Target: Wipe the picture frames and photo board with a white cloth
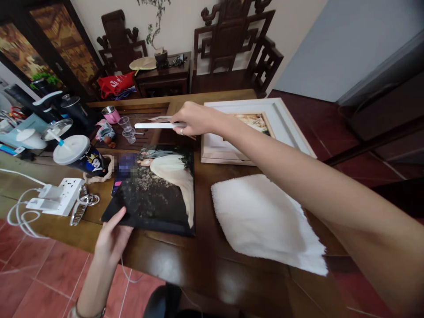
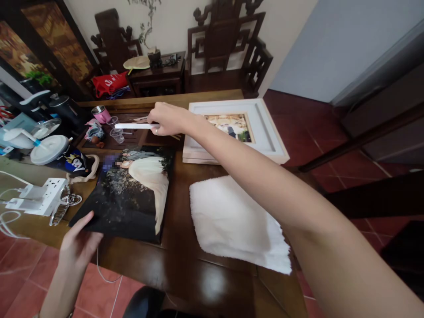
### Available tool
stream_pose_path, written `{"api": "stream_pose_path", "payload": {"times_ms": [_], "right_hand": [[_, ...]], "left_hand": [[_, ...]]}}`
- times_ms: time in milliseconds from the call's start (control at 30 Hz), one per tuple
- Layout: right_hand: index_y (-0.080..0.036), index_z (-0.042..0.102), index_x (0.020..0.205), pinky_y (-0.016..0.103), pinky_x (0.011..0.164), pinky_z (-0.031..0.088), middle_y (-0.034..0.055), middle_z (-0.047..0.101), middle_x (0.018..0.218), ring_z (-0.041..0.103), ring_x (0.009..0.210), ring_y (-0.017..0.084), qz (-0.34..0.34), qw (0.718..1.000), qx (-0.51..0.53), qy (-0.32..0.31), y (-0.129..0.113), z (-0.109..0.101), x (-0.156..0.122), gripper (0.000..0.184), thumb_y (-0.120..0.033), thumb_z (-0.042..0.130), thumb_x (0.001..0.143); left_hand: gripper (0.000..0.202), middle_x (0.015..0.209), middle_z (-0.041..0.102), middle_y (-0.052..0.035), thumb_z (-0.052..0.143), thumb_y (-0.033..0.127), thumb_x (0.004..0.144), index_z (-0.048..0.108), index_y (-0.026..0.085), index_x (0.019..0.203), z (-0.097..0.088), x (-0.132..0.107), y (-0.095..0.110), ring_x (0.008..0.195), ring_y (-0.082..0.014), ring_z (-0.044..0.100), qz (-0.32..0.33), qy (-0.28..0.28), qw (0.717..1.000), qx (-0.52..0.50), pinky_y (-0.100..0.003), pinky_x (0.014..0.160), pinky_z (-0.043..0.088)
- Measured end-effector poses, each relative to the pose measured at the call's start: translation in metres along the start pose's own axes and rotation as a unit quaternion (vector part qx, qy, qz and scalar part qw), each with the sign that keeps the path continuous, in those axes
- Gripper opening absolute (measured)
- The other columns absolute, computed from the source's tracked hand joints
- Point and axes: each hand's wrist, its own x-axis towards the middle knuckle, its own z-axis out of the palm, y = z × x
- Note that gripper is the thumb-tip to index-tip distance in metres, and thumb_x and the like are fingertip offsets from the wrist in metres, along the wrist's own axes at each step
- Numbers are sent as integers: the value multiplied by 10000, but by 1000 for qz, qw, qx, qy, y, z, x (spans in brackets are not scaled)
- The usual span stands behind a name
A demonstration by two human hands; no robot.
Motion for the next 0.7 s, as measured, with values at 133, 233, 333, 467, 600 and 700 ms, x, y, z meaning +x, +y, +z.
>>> {"api": "stream_pose_path", "payload": {"times_ms": [133,233,333,467,600,700], "right_hand": [[-122,653,817,326,695,372,59,643,763,570,749,204,-4,1000,-22,-12,-4,4,-8,176,-144,481,848],[-113,650,880,331,686,358,109,674,877,577,779,224,2,999,-33,-39,-13,10,-15,201,-129,450,866],[-92,640,953,332,698,353,148,673,963,585,831,237,-8,998,-49,-43,-24,20,-23,228,-128,420,901],[-47,609,1028,336,711,364,191,664,992,589,874,252,-31,995,-85,-33,-37,34,-31,268,-88,361,934],[17,580,1080,347,725,397,240,641,1025,588,931,277,-58,991,-108,-47,-50,46,-38,302,-26,321,930],[48,568,1108,370,802,420,256,637,1032,577,998,288,-77,990,-113,-48,-58,56,-43,308,19,342,902]], "left_hand": [[208,1003,765,-63,742,119,704,725,175,903,35,13,-1,1094,-268,669,15,-86,996,6,-403,980,534],[70,919,768,-73,753,128,733,696,141,772,56,24,-8,1016,-231,700,26,-114,993,9,-372,978,532],[41,909,762,-58,705,124,805,667,137,809,76,37,-20,1007,-183,701,38,-110,993,12,-363,1023,495],[100,950,757,-86,690,196,852,619,125,847,93,59,-32,1031,-186,698,40,-120,991,38,-402,1050,465],[316,879,749,-216,626,344,896,652,50,785,91,80,-34,884,-273,742,-62,-163,969,173,-412,905,564],[415,797,738,-254,585,361,917,689,10,722,87,93,-32,783,-278,753,-65,-153,960,225,-361,847,587]]}}
